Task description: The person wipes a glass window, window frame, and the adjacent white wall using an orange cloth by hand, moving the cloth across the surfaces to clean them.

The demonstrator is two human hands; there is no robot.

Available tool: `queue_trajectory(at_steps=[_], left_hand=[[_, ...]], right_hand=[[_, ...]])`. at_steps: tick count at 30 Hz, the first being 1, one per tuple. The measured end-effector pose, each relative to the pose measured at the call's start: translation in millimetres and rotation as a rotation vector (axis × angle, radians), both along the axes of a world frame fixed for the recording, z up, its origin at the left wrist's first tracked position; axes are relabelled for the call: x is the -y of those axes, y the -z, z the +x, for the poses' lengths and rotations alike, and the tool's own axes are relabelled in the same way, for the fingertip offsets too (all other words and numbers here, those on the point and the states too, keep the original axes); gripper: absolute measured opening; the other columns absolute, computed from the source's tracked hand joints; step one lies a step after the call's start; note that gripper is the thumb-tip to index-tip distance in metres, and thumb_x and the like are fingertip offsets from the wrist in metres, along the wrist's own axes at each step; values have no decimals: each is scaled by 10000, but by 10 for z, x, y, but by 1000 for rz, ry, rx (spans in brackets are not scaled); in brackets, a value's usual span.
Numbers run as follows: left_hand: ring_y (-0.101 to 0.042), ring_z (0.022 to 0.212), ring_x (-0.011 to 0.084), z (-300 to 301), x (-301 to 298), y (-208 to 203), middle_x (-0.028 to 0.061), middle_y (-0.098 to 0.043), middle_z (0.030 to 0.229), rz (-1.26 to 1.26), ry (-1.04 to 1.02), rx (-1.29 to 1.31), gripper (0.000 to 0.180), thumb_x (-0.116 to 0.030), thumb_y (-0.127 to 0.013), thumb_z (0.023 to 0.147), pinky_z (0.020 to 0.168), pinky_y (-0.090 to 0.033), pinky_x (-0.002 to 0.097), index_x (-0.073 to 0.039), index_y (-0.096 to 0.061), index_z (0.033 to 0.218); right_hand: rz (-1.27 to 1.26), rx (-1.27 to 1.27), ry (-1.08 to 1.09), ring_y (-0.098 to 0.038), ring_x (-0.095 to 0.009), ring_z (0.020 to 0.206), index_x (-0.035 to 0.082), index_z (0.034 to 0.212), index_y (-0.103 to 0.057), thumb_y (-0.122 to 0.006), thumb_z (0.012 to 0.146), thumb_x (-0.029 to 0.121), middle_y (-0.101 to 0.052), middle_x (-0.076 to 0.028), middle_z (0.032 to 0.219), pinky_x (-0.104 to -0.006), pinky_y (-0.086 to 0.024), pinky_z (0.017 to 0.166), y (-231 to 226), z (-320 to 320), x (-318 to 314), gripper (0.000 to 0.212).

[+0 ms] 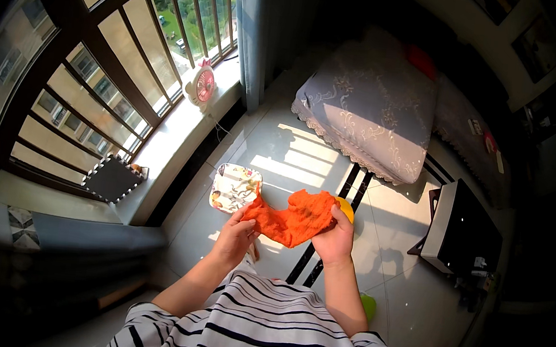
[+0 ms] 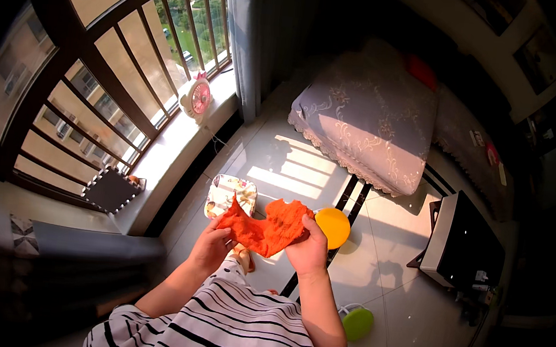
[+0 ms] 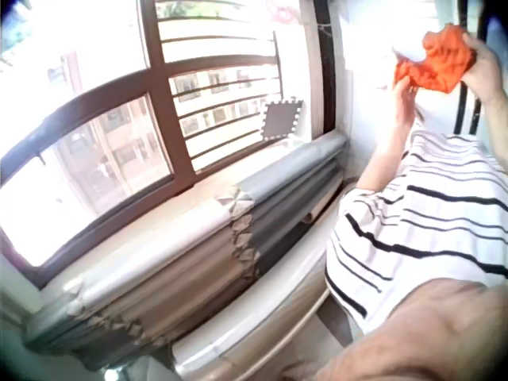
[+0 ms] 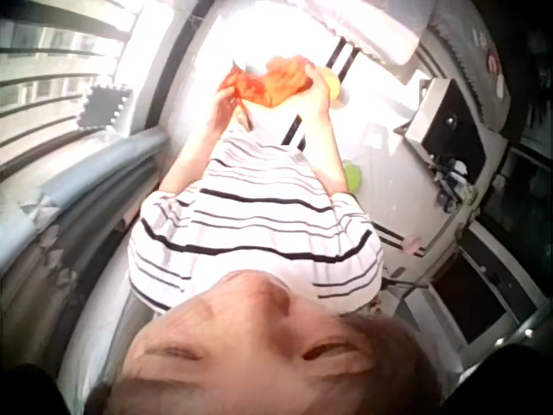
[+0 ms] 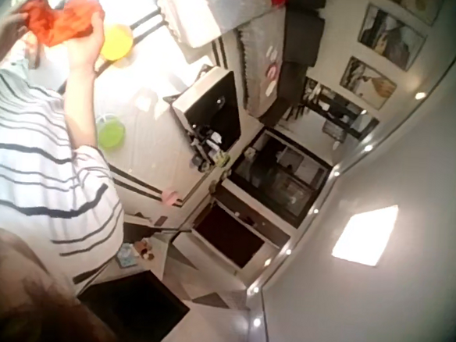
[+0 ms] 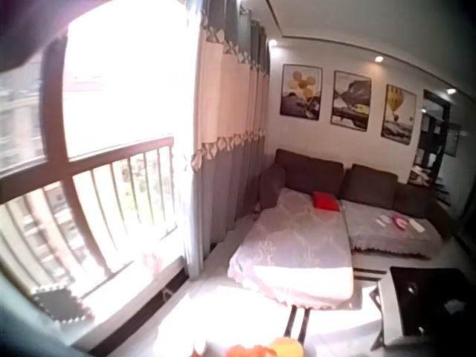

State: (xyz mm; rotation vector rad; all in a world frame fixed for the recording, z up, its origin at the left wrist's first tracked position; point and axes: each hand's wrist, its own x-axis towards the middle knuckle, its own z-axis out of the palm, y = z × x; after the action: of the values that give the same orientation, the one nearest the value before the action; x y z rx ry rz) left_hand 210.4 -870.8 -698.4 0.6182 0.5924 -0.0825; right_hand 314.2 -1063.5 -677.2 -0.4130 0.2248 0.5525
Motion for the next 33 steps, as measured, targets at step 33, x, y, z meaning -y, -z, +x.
queue_trajectory(at_steps=[33], left_hand=[[-501, 1193, 194, 3381, -1225, 161, 37, -533, 1299, 103, -1208, -177, 480, -107, -524, 870, 1047, -382, 365, -142, -465, 1345]], right_hand=[[-213, 70, -1151, -562, -167, 1076, 45, 1211, -526, -615, 886, 134, -603, -81, 1173, -321, -419, 986, 698, 4906, -2761, 349]])
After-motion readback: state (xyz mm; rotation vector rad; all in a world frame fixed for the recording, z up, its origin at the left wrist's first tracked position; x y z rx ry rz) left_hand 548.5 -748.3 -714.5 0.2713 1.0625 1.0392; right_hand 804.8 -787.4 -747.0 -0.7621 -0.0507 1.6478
